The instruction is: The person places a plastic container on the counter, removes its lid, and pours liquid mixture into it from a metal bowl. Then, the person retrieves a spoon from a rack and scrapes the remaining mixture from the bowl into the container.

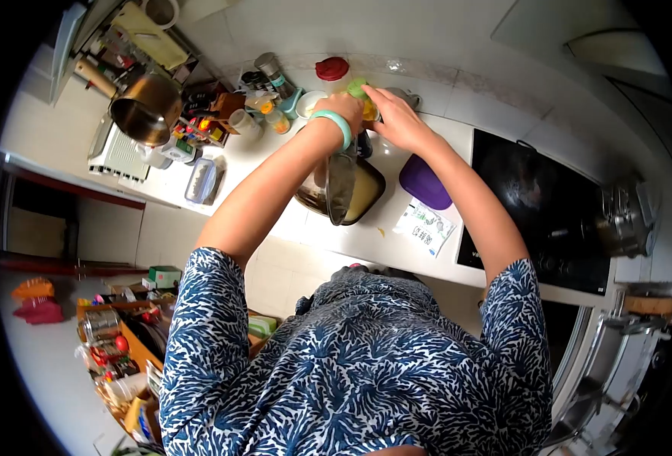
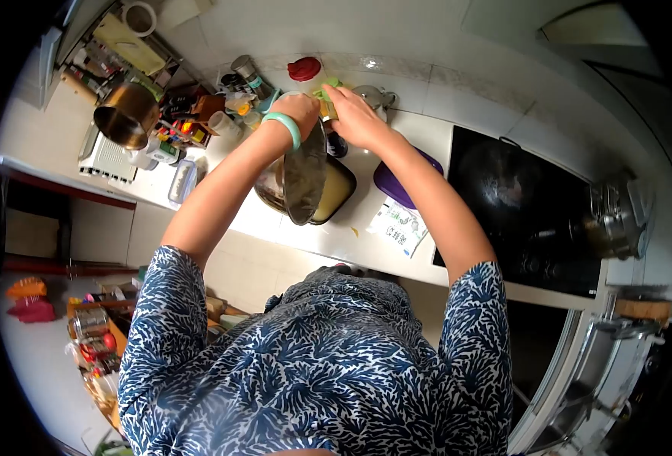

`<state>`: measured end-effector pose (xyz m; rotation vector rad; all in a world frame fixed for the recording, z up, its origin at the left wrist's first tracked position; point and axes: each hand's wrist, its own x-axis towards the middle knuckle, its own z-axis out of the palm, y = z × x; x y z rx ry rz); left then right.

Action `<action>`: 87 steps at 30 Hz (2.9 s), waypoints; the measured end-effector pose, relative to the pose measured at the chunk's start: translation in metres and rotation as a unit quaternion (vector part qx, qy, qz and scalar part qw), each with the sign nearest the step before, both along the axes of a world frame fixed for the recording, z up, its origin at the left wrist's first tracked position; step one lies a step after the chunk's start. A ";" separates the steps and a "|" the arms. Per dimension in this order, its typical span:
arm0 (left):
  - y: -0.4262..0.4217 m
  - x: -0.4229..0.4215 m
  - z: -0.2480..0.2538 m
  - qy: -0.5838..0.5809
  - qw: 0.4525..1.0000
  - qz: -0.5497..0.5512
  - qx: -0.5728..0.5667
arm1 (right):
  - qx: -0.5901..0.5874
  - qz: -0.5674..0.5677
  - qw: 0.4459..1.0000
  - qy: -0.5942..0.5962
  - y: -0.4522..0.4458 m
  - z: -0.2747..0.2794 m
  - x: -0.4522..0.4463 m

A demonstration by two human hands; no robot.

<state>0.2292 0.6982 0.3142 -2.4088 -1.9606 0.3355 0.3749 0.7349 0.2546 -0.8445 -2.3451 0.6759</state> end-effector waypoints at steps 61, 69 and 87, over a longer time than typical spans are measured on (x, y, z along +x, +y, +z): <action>-0.183 -0.069 -0.110 -0.417 0.852 0.269 0.169 | 0.102 0.219 0.970 0.018 0.031 -0.046 -0.073; -0.179 -0.070 -0.114 -0.466 0.826 0.252 0.193 | 0.106 0.220 0.969 -0.031 0.035 -0.034 -0.090; -0.183 -0.088 -0.170 -0.751 0.510 0.388 0.156 | -0.056 0.106 0.990 0.075 0.004 0.013 -0.065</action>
